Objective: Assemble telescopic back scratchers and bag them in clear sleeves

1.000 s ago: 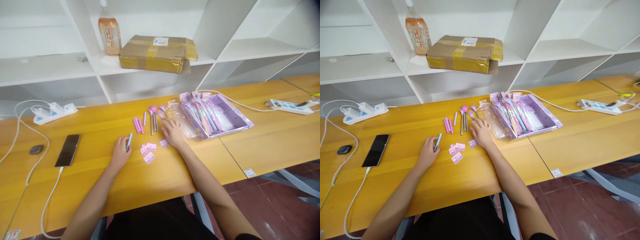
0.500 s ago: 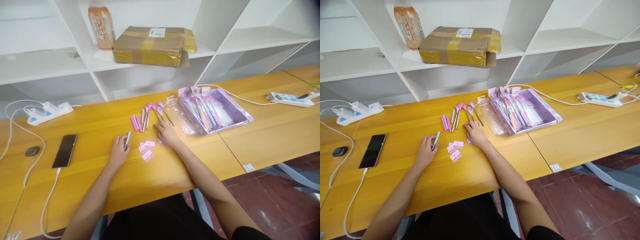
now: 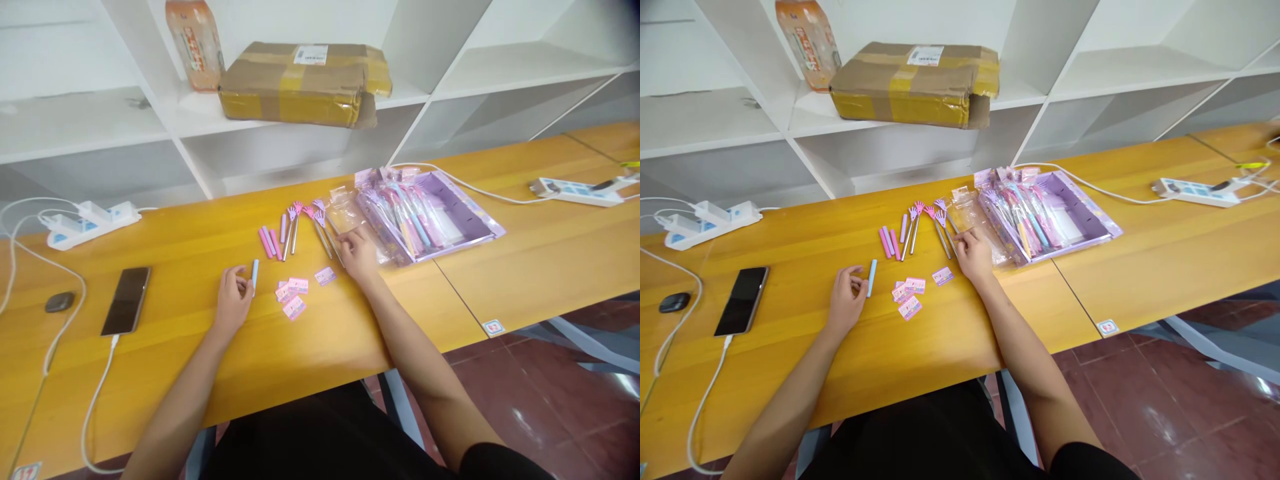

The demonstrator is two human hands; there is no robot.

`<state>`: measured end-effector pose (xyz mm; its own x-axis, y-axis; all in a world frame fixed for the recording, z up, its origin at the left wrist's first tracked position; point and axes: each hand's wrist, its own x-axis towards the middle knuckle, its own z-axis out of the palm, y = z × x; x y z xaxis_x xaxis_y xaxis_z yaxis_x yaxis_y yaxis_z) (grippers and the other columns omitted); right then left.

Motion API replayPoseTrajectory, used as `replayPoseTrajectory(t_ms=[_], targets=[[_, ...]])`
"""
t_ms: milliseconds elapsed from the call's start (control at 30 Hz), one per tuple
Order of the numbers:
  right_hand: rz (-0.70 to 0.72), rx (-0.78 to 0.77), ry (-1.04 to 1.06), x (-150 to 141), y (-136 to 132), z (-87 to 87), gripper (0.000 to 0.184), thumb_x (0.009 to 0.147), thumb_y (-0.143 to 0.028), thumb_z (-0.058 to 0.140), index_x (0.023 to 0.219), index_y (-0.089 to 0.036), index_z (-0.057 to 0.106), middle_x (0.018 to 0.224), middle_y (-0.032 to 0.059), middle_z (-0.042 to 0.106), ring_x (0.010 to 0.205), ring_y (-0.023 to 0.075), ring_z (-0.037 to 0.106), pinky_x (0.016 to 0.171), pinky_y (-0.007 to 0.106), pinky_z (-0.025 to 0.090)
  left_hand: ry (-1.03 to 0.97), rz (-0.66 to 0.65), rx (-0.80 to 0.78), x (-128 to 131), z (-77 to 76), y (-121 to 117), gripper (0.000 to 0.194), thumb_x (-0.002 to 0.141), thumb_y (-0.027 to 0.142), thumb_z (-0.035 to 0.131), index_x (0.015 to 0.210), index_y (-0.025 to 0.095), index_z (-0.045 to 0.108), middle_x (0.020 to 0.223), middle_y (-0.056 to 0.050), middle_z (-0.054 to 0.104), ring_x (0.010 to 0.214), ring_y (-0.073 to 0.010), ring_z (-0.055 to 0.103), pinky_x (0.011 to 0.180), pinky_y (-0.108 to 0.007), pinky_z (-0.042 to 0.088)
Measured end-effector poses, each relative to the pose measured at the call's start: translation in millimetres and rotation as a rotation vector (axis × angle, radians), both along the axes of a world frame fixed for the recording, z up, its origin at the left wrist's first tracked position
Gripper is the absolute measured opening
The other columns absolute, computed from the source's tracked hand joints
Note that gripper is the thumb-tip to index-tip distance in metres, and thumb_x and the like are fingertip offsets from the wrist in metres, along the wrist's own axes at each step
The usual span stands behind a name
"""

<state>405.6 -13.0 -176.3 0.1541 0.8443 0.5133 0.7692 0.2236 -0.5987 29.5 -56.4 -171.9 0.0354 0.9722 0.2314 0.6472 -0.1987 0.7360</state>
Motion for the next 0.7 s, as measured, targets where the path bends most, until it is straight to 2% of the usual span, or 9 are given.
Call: replayPoseTrajectory(t_ms=[133,233,700], targets=[[-0.148,0.021,0.167,18.7,0.3,0.3,0.029,0.091,-0.014,0.052,0.089,-0.022,0.079,0.09,0.0058,0.07,0.085,0.0238,0.065,0.085,0.038,0.053,-0.102,0.026,-0.023,-0.6,-0.3,0.0,0.028,0.1,0.025,0.059,0.128,0.023,0.057,0.13,-0.012,0.066,0.091,-0.0206,0.074,0.087,-0.043,0.066],[-0.2,0.035,0.218,25.5,1.3,0.0,0.028,0.09,-0.016,0.052,0.087,-0.022,0.08,0.088,0.0049,0.07,0.085,0.0234,0.065,0.083,0.037,0.051,-0.104,0.012,-0.03,-1.1,-0.2,0.5,0.031,0.097,0.022,0.061,0.128,0.022,0.058,0.13,-0.012,0.066,0.091,-0.0206,0.075,0.088,-0.044,0.066],[-0.204,0.046,0.23,27.4,1.7,0.3,0.031,0.09,-0.015,0.05,0.085,-0.022,0.079,0.087,0.005,0.071,0.088,0.0234,0.066,0.084,0.037,0.051,-0.118,0.009,-0.059,0.7,3.8,-0.3,0.034,0.093,0.015,0.058,0.127,0.022,0.058,0.13,-0.011,0.065,0.094,-0.0208,0.074,0.091,-0.045,0.065]])
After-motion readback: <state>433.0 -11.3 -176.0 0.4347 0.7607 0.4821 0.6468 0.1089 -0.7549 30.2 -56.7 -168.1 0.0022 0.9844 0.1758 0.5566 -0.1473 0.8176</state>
